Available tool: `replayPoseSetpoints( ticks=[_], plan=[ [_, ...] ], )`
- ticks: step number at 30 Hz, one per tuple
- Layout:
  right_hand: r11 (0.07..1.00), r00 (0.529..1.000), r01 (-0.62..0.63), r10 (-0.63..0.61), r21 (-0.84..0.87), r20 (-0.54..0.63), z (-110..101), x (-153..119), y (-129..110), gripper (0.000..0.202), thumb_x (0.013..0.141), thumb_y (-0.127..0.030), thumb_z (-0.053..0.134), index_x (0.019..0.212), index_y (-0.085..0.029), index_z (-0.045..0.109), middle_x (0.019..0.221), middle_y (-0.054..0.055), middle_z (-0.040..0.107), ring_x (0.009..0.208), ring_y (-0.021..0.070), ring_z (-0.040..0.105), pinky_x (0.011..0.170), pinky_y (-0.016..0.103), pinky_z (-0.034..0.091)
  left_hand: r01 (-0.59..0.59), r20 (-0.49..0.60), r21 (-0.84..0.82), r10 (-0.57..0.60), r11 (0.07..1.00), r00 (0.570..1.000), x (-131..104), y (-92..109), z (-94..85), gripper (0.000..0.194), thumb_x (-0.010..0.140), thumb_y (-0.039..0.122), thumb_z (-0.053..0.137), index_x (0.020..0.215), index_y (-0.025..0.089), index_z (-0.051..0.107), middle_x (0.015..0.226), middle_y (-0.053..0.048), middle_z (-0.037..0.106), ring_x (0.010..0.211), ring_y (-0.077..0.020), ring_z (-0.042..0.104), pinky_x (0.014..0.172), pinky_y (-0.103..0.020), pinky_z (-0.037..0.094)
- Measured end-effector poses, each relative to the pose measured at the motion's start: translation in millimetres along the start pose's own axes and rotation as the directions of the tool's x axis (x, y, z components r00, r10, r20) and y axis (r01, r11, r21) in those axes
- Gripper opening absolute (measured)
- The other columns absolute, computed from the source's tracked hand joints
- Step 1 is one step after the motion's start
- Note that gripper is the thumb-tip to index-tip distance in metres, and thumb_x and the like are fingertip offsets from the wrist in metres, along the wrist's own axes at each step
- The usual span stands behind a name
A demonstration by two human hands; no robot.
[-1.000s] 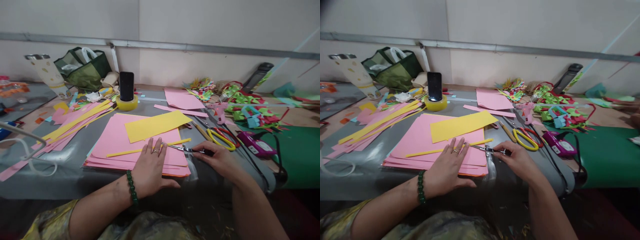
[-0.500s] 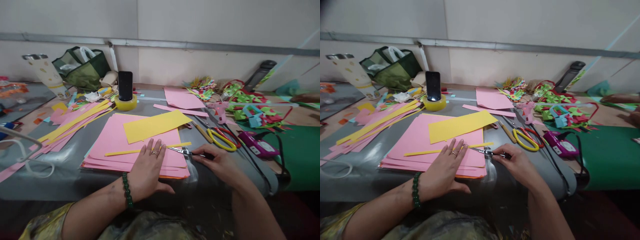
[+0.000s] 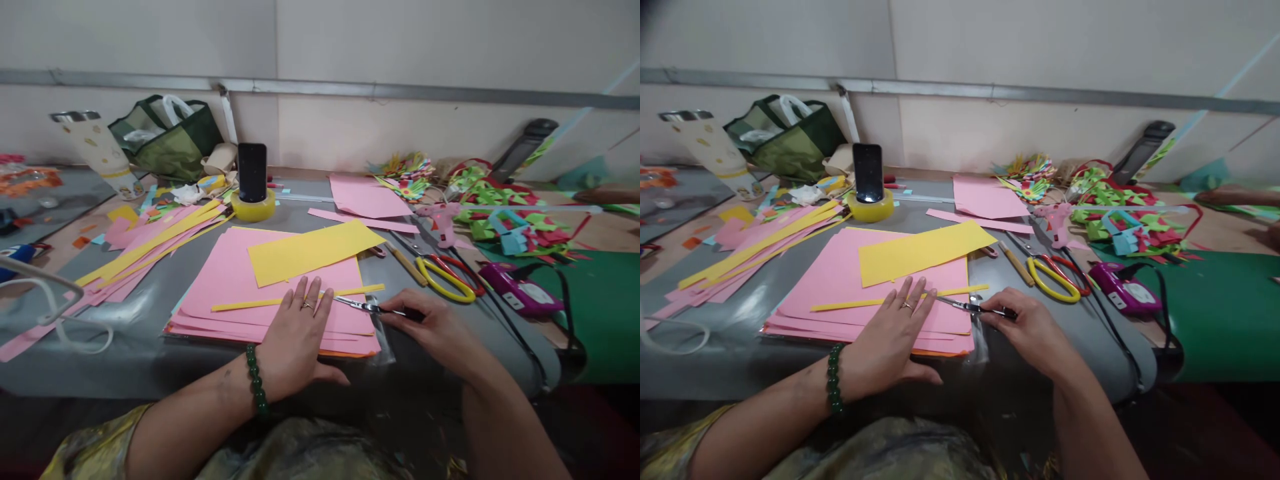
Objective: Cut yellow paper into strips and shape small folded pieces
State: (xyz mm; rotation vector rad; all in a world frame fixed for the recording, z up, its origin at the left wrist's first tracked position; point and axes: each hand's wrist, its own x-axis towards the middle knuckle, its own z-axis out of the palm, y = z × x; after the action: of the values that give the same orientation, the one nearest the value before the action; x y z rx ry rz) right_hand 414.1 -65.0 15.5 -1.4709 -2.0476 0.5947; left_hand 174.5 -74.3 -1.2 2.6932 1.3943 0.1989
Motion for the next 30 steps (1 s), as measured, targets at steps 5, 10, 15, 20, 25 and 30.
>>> replayPoseSetpoints(
  ticks=[5,10,15,20,25,30],
  plan=[
    [1.0,1.0,0.008,-0.008,0.012,-0.001,0.3,2.3,-1.6,0.018,0.08,-0.038,0.061,0.083,-0.022,0.068,0.083,0.005,0.069,0.081,0.021,0.062,0.074,0.034,0.048,0.019,0.014,-0.029,-0.018,0.999,1.0,3.9,5.0,0.0,0.127,0.05,0.082,0.059,0.144,0.004,0.021,0.15,-0.026,0.013,0.139,-0.0391,0.007,0.11,-0.053,0.02],
    [1.0,0.998,-0.026,0.025,-0.007,-0.049,-2.5,2.8,5.0,0.023,0.075,-0.044,0.065,0.08,-0.022,0.068,0.082,0.005,0.07,0.079,0.0221,0.062,0.072,0.034,0.049,-0.067,-0.019,-0.15,0.065,0.986,0.998,10.2,12.9,0.2,0.131,0.052,0.091,0.041,0.144,0.001,0.016,0.15,-0.026,0.011,0.14,-0.0364,0.002,0.111,-0.051,0.018],
    [1.0,0.997,-0.016,0.016,0.005,-0.07,0.8,2.5,7.6,0.022,0.075,-0.043,0.064,0.08,-0.022,0.068,0.082,0.005,0.07,0.079,0.0217,0.062,0.073,0.034,0.049,-0.068,0.0,-0.138,0.069,0.988,0.998,0.3,-2.2,-8.5,0.126,0.054,0.091,0.039,0.146,0.007,0.017,0.152,-0.021,0.012,0.14,-0.0359,0.003,0.111,-0.054,0.017],
    [1.0,0.997,0.021,-0.021,-0.009,-0.071,2.8,1.5,8.2,0.018,0.077,-0.038,0.064,0.081,-0.022,0.068,0.081,0.005,0.068,0.078,0.0209,0.062,0.072,0.034,0.049,-0.084,0.019,-0.105,0.087,0.991,0.996,-6.2,-12.2,-8.6,0.12,0.056,0.089,0.043,0.146,0.012,0.021,0.153,-0.018,0.013,0.14,-0.0358,0.007,0.111,-0.053,0.018],
    [1.0,0.998,0.0,-0.001,-0.019,-0.059,-4.2,-10.6,11.1,0.019,0.078,-0.04,0.063,0.081,-0.022,0.069,0.081,0.005,0.068,0.078,0.0218,0.062,0.072,0.035,0.049,-0.075,0.026,-0.074,0.077,0.994,0.997,-4.0,-10.3,-6.5,0.122,0.053,0.088,0.048,0.145,0.011,0.024,0.153,-0.018,0.013,0.14,-0.0366,0.006,0.11,-0.053,0.019],
    [0.999,0.999,-0.01,0.008,-0.031,-0.053,-7.0,-15.2,7.8,0.02,0.078,-0.041,0.063,0.08,-0.022,0.069,0.081,0.005,0.067,0.078,0.0216,0.062,0.071,0.034,0.049,-0.066,0.06,-0.069,0.07,0.995,0.996,-3.6,-9.2,-9.0,0.123,0.053,0.087,0.05,0.145,0.01,0.022,0.153,-0.018,0.012,0.14,-0.0368,0.005,0.111,-0.053,0.018]
  ],
)
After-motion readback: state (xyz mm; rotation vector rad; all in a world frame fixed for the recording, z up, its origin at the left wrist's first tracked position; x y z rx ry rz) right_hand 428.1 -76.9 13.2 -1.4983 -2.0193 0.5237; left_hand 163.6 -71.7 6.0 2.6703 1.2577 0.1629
